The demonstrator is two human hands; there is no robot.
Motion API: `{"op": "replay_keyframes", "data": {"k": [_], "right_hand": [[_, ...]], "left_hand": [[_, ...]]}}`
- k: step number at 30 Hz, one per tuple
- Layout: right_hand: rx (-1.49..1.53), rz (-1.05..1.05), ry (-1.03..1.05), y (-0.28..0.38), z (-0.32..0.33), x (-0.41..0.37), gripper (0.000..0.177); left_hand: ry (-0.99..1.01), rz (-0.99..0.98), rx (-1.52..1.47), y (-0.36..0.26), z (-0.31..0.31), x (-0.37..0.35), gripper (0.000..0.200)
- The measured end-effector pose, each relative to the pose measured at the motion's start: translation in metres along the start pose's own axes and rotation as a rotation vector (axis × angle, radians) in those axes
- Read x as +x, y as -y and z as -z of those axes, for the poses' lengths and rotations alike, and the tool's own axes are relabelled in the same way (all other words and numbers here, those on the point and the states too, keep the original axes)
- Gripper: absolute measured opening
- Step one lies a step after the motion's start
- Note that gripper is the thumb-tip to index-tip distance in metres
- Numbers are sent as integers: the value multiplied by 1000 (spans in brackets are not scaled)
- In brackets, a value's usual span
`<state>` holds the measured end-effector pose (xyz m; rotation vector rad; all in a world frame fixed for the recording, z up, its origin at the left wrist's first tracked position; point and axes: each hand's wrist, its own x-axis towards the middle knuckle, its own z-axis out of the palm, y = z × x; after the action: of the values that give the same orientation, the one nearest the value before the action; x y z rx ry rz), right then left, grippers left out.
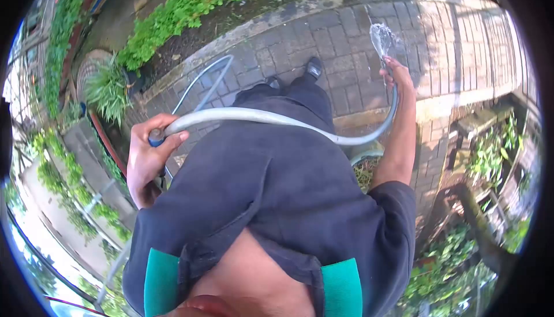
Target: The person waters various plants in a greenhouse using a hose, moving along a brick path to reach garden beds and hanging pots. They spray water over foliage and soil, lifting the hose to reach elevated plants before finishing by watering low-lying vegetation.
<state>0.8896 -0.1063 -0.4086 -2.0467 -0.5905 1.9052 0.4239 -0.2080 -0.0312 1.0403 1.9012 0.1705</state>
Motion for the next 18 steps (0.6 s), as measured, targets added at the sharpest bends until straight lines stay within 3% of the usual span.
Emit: {"op": "replay_keyframes", "data": {"k": [2, 6, 10, 14, 15, 18], "right_hand": [[-95, 68, 33, 8, -32, 14, 32], [-104, 104, 155, 46, -132, 3, 34], [-338, 75, 397, 69, -246, -16, 31], [-641, 98, 613, 65, -376, -40, 28], [-744, 111, 690, 62, -437, -49, 28], [-851, 150, 851, 39, -528, -101, 27]], "left_hand": [[-34, -87, -25, 23, 3, -10, 21], [-94, -48, -232, 85, 12, -47, 20], [-217, 138, -585, 157, 4, -103, 17], [-483, 189, -712, 230, -35, -160, 21], [-596, 248, -800, 243, -46, -175, 21], [-837, 279, -878, 255, -66, -213, 20]]}}
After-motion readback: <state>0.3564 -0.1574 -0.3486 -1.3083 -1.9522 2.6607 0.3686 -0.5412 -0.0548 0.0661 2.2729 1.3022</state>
